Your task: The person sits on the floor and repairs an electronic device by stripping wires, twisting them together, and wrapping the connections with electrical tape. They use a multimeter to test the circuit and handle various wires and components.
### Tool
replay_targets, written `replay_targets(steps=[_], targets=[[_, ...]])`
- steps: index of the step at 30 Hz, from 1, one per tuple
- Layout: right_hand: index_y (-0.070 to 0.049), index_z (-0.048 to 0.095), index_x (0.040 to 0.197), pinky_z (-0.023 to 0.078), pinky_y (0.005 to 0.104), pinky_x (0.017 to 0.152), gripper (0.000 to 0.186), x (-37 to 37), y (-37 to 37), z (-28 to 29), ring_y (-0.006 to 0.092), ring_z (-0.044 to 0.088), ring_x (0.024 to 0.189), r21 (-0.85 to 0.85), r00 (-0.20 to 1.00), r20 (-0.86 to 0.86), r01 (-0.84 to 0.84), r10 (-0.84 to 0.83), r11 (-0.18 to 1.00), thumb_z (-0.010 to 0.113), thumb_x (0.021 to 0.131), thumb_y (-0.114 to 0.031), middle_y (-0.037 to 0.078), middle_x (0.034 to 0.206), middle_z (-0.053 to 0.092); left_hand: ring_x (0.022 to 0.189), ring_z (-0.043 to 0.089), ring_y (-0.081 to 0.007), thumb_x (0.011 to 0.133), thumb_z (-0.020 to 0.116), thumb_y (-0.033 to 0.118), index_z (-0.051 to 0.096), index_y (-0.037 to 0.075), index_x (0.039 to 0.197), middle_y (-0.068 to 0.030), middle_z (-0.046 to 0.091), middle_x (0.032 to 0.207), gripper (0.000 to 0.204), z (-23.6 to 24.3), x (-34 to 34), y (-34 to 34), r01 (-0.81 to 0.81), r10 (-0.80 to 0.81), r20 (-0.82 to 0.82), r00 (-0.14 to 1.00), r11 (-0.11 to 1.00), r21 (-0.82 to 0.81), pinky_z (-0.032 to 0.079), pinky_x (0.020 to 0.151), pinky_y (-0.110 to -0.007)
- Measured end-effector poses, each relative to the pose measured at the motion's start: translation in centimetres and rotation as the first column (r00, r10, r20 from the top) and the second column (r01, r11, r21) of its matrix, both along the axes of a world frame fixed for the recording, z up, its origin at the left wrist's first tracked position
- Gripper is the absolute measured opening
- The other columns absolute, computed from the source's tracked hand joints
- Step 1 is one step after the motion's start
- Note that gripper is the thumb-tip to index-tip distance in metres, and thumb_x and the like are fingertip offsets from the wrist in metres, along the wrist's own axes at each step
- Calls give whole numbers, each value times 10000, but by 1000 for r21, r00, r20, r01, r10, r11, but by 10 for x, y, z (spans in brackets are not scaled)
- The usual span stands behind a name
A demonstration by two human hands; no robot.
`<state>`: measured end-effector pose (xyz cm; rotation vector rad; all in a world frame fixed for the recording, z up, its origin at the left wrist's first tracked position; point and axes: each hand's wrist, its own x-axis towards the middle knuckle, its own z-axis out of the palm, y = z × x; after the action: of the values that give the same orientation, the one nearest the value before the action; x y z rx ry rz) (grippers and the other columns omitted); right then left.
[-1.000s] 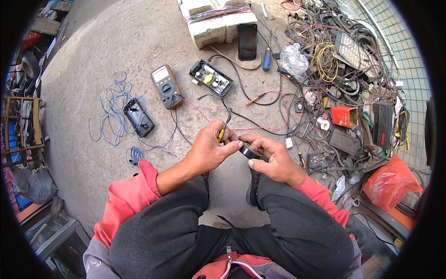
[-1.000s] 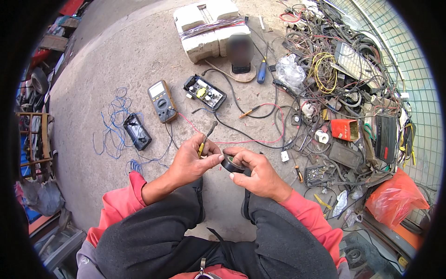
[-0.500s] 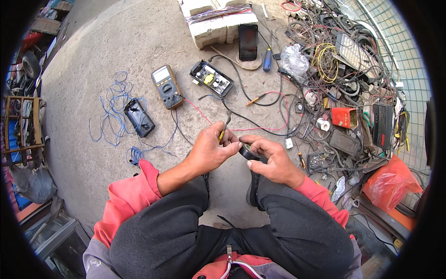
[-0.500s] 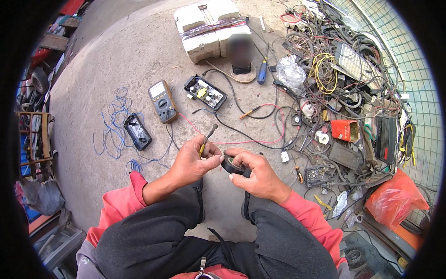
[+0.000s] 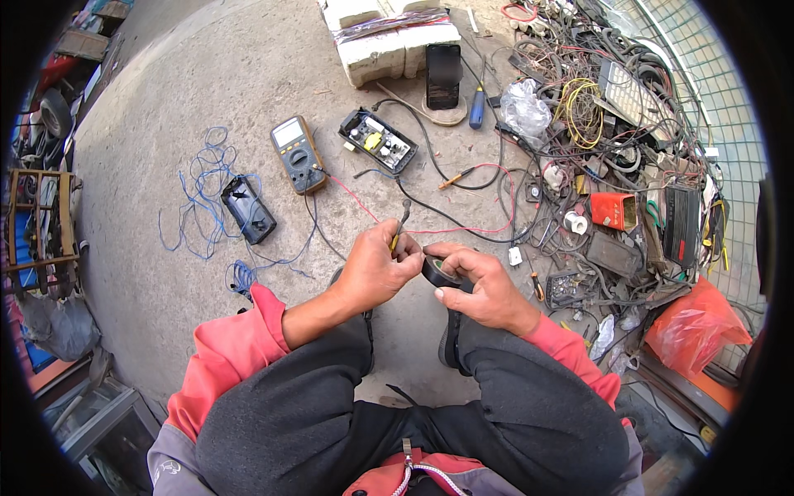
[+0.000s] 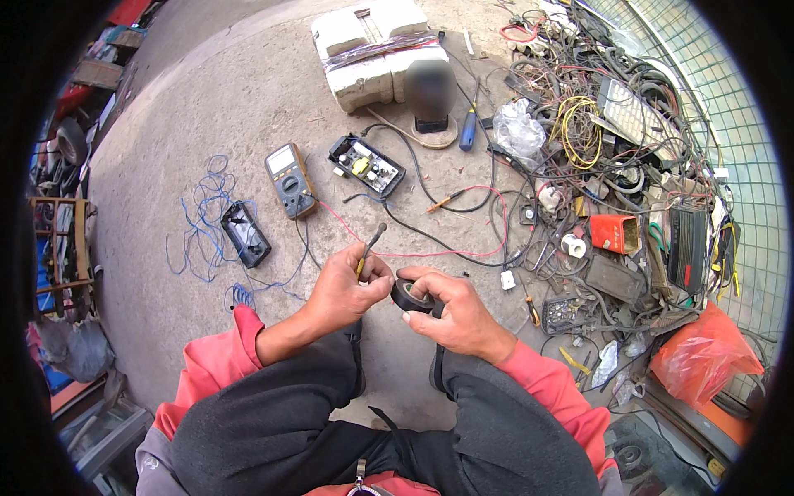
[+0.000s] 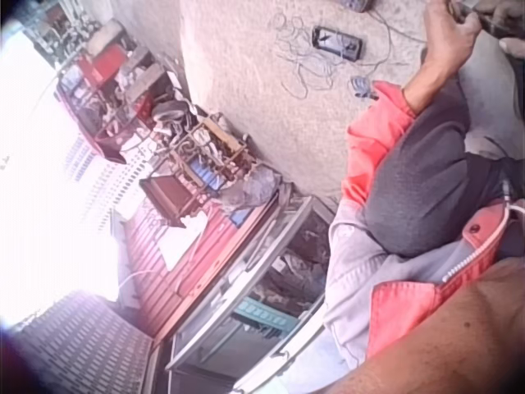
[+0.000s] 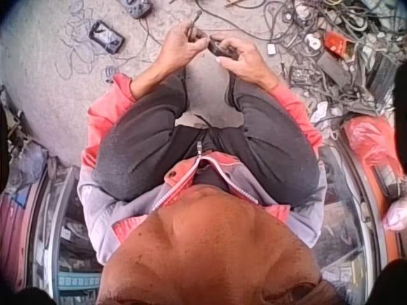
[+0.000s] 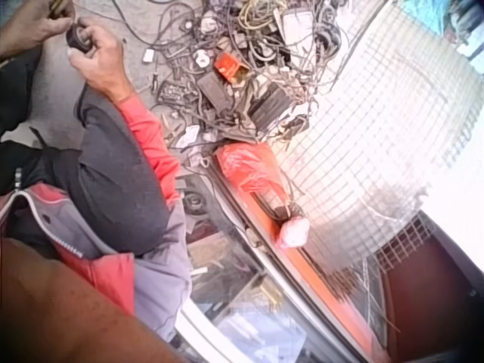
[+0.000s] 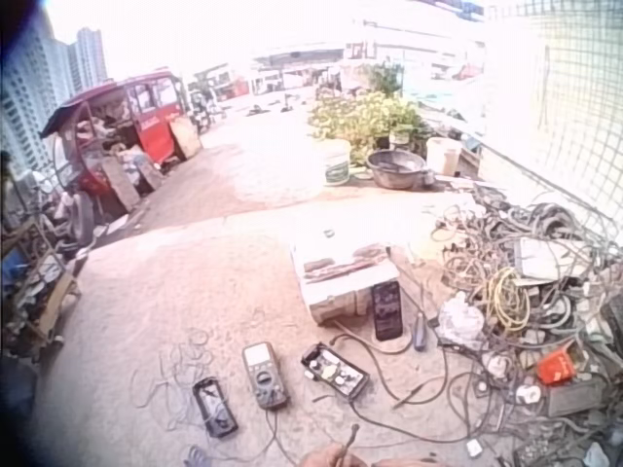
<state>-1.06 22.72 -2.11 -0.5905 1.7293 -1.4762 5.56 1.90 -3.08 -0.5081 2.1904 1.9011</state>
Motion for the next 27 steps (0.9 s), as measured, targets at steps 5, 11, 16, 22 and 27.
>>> replay_targets(steps=[5, 11, 16, 22, 27], targets=[[30, 594, 912, 476, 332, 921, 240, -1, 1, -1, 213, 608, 1097, 16, 1000, 4, 4, -4, 1000, 748, 766, -83, 226, 1292, 588, 684, 545, -57, 826, 729, 50, 549, 11, 831, -21, 646, 765, 184, 1, 0, -1, -17, 13, 27, 1000, 992, 129, 453, 594, -239], [30, 602, 885, 484, 366, 930, 259, -2, -1, -1, 324, 642, 1118, 6, 988, -156, -13, 14, 1000, 767, 737, -104, 246, 1240, 623, 689, 570, -61, 819, 720, 26, 546, 3, 831, -35, 657, 785, 177, 2, -1, -1, 7, -9, 23, 1000, 996, 83, 476, 603, -235], [28, 593, 882, 490, 376, 932, 266, -4, -5, 0, 341, 642, 1110, 16, 968, -246, -42, 45, 999, 770, 730, -99, 240, 1238, 623, 685, 574, -63, 805, 701, 19, 540, -4, 835, -54, 670, 796, 165, -2, -1, -2, 19, -22, 45, 999, 999, 49, 475, 597, -232], [28, 583, 883, 488, 380, 943, 274, -4, -6, 1, 353, 633, 1119, 10, 955, -290, -57, 58, 998, 774, 724, -88, 239, 1246, 617, 657, 541, -55, 793, 675, 25, 543, -17, 842, -36, 647, 767, 146, -4, -1, -1, 33, -33, 62, 998, 999, 13, 446, 571, -231], [29, 579, 861, 482, 380, 956, 269, -4, -5, -1, 342, 631, 1129, -5, 964, -262, -45, 42, 999, 771, 709, -82, 241, 1242, 619, 643, 518, -59, 791, 652, 34, 557, -19, 859, -13, 602, 733, 128, -6, 0, -2, 68, -67, 56, 996, 997, -21, 436, 565, -243]])
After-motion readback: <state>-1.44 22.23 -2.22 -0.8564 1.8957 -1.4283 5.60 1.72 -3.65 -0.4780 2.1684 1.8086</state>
